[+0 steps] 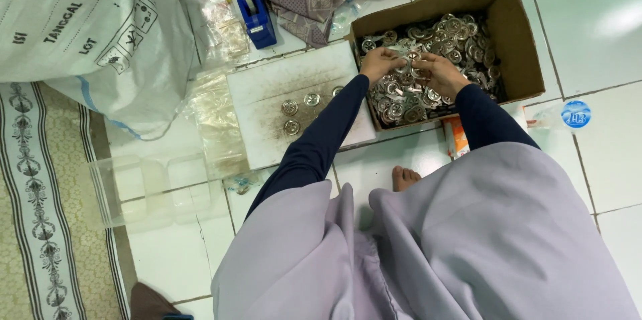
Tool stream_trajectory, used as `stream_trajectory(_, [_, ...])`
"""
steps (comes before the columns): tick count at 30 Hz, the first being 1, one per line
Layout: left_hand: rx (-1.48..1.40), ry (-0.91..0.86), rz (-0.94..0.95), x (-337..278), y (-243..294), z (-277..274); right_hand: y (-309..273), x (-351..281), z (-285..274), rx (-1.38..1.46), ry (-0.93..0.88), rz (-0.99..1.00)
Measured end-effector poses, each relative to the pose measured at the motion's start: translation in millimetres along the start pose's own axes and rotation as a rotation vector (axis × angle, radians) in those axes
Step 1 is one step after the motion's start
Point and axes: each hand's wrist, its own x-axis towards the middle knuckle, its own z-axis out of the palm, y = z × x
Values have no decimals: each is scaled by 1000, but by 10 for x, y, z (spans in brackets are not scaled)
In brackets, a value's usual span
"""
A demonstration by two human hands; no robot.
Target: Sorting decorative metal components from a large box and packaging them into small plastic bags.
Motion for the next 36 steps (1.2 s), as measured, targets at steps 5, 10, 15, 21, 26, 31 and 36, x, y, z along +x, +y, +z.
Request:
stream_trajectory(5, [-44,69,4,56,-77,52,-40,-80,73,-43,-12,-3])
stream_trajectory(10, [-93,31,5,218,-259,47,75,55,101,-60,-9,-7])
stream_trajectory(15, [-178,118,-41,314,-289,97,148,202,22,-57,40,-58])
stream_trajectory(21, [-86,138,-79,197,-190,73,11,-20,5,-39,129,-24])
stream_trajectory(26, [-22,118,-92,231,-227,58,70,45,-75,-50,115,-10])
stream_trajectory(31, [73,104,-80,189,-193,77,26,-4,4,-55,99,-16])
stream_trajectory(36, [164,101,-62,202,-233,85,140,143,-26,-42,85,-29])
